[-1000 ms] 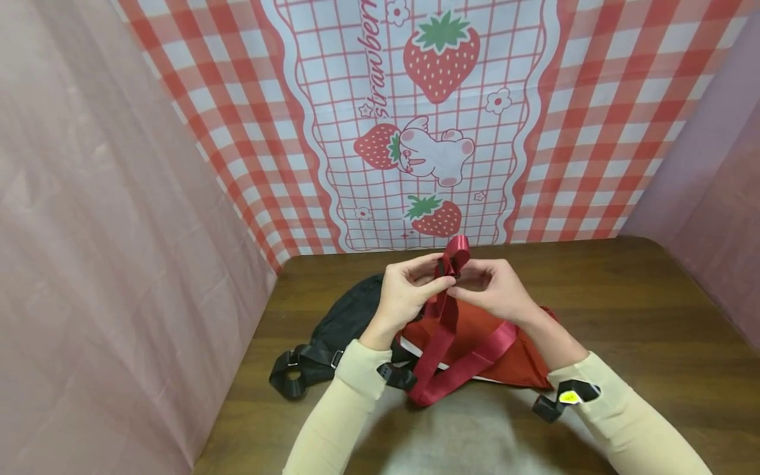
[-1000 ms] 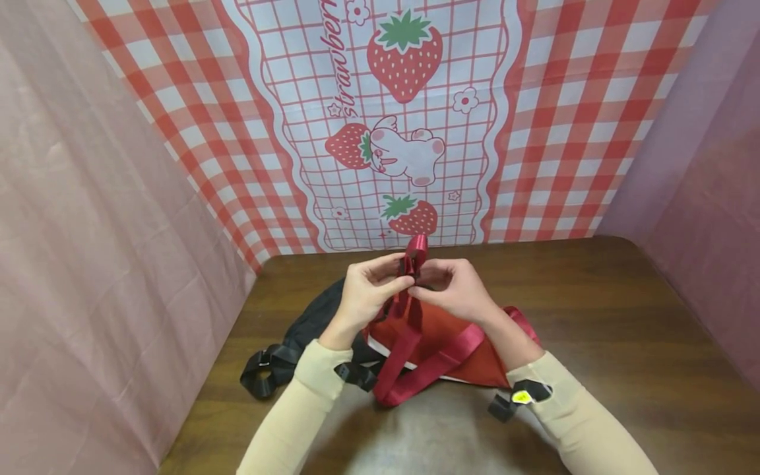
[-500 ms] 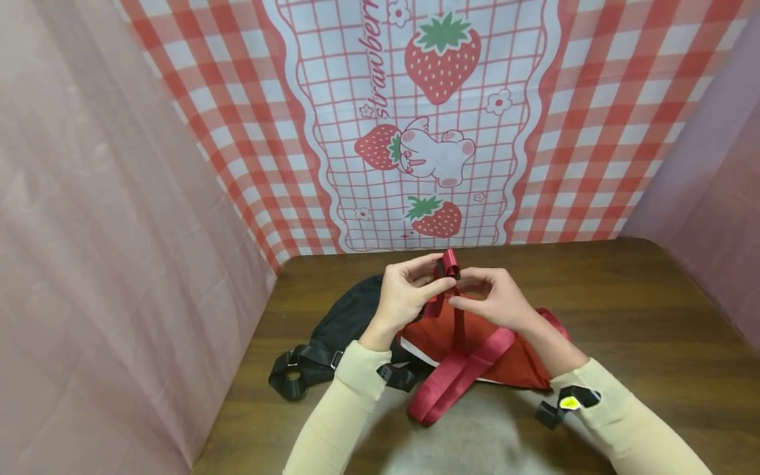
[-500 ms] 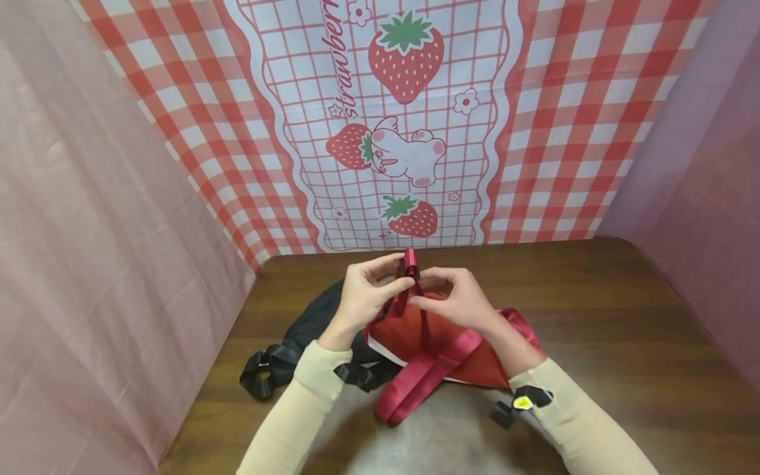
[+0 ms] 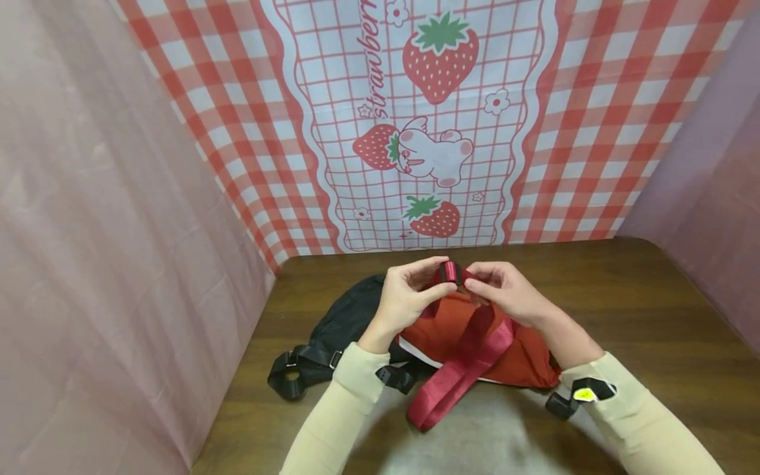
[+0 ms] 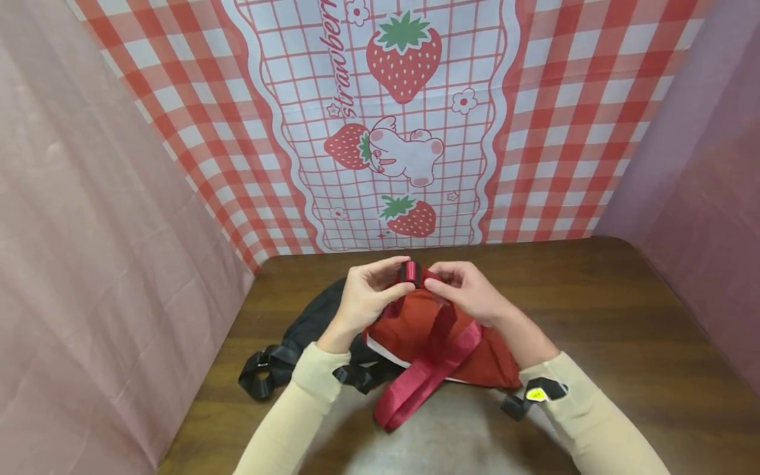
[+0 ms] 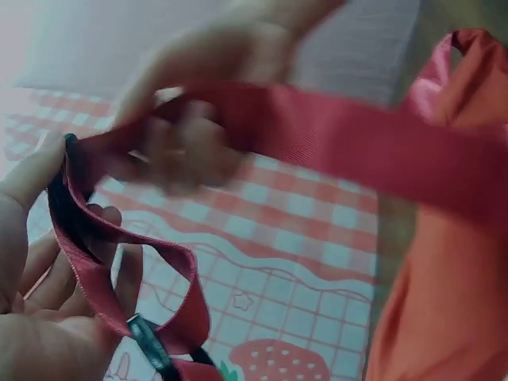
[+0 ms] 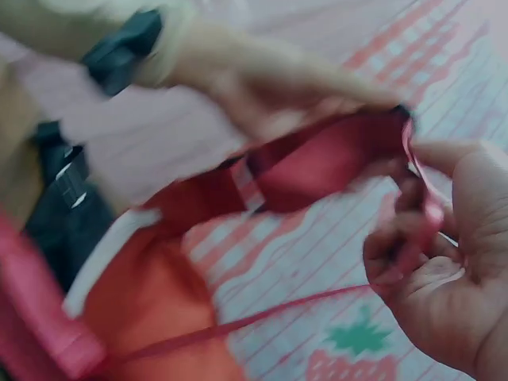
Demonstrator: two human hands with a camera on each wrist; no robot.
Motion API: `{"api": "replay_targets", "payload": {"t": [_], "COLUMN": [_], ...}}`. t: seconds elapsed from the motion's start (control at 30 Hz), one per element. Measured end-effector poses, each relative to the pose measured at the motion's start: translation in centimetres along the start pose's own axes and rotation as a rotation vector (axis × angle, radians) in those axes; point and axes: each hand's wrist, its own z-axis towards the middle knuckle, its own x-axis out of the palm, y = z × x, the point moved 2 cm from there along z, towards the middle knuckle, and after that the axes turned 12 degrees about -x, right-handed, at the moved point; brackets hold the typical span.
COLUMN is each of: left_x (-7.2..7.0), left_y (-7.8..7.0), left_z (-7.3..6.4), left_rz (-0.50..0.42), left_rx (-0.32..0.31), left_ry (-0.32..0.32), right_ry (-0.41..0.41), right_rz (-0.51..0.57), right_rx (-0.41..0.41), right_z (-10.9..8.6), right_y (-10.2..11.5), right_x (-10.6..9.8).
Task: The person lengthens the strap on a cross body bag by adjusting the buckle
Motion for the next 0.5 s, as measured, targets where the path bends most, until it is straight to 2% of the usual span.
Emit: {"api": "replay_targets", "payload": {"t": [0.07,0.2,0.3,0.33,0.4,0.5], "left_x": [0.4,0.9,0.7,0.4,-0.6,-2.5], "left_y": [0.6,2.4,3.7,4.0,4.3,4.6], "left_z": [0.0,-0.2,-0.3,-0.3,-0.2,0.0], "left_rz": [0.081,0.356,0.512,0.519,0.455,0.219], "left_rx": [-0.003,-0.042,-0.037,-0.038,-0.060,-0.148], "left_ry": [0.040,0.102,0.070,0.038,-0.050,-0.195], "right_ry": [-0.032,-0.104,-0.118,-0.109,-0.055,0.095], "right_rz": [0.064,0.134,0.084,0.050,-0.052,-0.175], "right_rx": [-0.019,-0.060,-0.032,0.001,0.114,0.297], "right_z": [0.6,1.3,1.3,1.2,0.5,-1.1], "right_y": [1.6,4.4,5.7,5.9,6.4,6.9], "right_x": [-0.5,-1.6,-2.7,-3.2,-4.4,-7.0]}}
